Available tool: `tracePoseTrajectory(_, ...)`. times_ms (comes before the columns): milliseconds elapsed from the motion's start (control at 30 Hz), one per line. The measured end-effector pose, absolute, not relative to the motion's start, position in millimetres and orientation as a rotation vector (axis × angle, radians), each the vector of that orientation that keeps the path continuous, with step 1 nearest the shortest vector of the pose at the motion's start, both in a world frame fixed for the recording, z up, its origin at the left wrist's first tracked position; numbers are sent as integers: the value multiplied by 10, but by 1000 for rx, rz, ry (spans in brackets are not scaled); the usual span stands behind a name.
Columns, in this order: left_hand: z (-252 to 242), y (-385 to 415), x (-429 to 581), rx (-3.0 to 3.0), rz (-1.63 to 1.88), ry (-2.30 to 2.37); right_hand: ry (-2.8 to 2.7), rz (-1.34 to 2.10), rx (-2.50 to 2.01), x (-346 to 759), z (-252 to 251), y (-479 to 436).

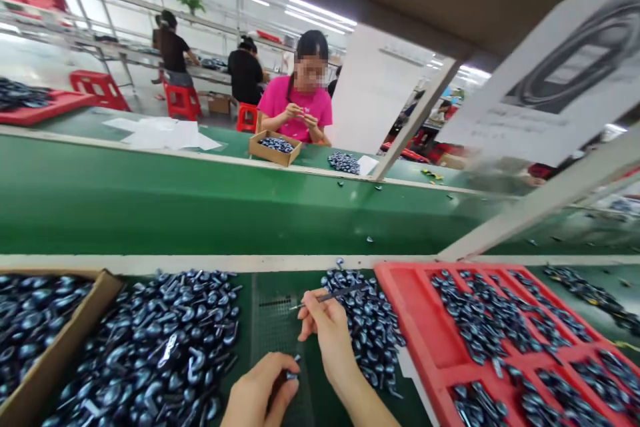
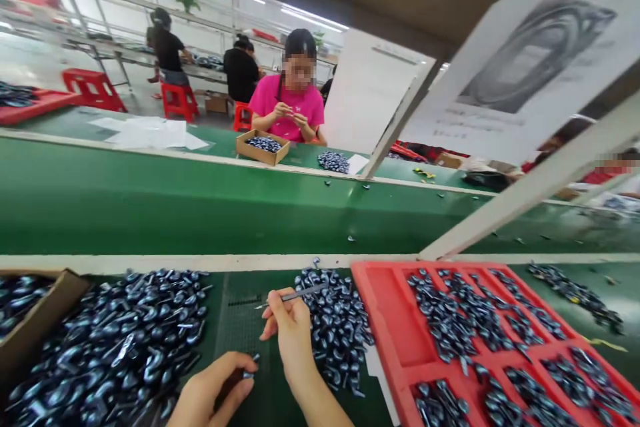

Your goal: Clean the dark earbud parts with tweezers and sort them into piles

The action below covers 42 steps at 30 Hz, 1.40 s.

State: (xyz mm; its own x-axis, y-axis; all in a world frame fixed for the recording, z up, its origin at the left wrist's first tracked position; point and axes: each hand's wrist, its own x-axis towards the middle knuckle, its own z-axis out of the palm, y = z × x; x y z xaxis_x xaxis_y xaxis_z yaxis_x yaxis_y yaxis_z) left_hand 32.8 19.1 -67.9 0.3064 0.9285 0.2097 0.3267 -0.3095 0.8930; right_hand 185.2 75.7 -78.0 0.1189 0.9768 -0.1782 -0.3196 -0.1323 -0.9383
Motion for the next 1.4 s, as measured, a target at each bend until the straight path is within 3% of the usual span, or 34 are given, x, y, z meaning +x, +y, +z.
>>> tracePoseTrajectory(1400, -869, 378, 586, 2108, 1099, 1332, -879, 1123, -1314, 1868, -897, 976)
